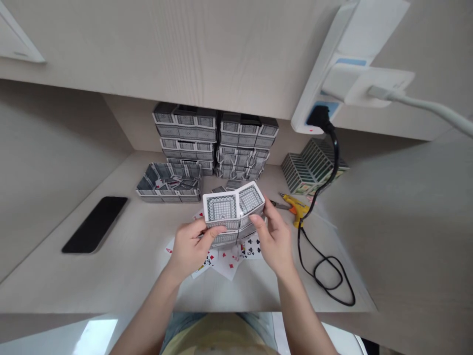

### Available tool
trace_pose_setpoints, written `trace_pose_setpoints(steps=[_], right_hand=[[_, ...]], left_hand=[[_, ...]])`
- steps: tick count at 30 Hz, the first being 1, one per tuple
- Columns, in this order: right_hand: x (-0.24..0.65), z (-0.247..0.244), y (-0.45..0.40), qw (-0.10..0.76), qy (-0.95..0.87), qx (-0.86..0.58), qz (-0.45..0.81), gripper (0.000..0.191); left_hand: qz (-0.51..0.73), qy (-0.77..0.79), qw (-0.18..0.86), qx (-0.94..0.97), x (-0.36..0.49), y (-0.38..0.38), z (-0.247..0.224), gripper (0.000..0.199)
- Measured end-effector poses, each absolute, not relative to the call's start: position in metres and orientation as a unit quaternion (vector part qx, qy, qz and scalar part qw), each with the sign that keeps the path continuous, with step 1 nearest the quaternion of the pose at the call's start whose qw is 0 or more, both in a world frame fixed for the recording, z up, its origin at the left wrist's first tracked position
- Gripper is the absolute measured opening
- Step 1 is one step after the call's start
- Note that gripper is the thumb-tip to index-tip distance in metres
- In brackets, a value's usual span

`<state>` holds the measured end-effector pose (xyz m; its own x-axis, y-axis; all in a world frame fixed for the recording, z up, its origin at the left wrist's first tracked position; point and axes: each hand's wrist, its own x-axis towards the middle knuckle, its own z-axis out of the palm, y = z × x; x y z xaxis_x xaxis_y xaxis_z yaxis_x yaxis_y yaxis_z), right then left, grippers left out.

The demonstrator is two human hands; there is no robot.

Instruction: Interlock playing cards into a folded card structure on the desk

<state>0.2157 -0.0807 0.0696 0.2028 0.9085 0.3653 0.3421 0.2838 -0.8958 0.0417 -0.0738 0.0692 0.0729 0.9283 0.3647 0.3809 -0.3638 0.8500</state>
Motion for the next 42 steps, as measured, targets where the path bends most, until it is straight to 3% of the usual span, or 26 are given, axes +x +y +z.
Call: trace_pose_setpoints(steps=[11, 16, 24, 30, 34, 38, 42], right_hand=[[0.222, 0.091, -0.09, 0.529, -0.592, -0.555, 0.248, 0.018], [0.223, 0.088, -0.088, 0.541, -0.561, -0.578, 0.242, 0.02], [0.228, 0.08, -0.081, 0.546, -0.542, -0.585, 0.257, 0.04], [0.233, 0.077, -0.078, 0.516, -0.557, -0.587, 0.282, 0.038], [0.238, 0.077, -0.074, 0.528, -0.566, -0.552, 0.311, 0.022], [0.242, 0.074, -0.078, 0.616, -0.502, -0.576, 0.193, 0.028], [0.236, 0.062, -0.085, 0.581, -0.536, -0.601, 0.123, 0.028]], left_hand=[[0.487, 0.521, 0.276, 0.644, 0.046, -0.076, 0.075, 0.02], [0.472, 0.525, 0.294, 0.644, 0.048, -0.074, 0.08, 0.019], [0.466, 0.504, 0.405, 0.604, 0.05, -0.074, 0.077, 0.022], [0.454, 0.482, 0.473, 0.58, 0.05, -0.069, 0.077, 0.022], [0.466, 0.486, 0.493, 0.551, 0.051, -0.065, 0.076, 0.025], [0.528, 0.499, 0.471, 0.501, 0.049, -0.062, 0.073, 0.028], [0.582, 0.5, 0.441, 0.465, 0.047, -0.061, 0.069, 0.032]])
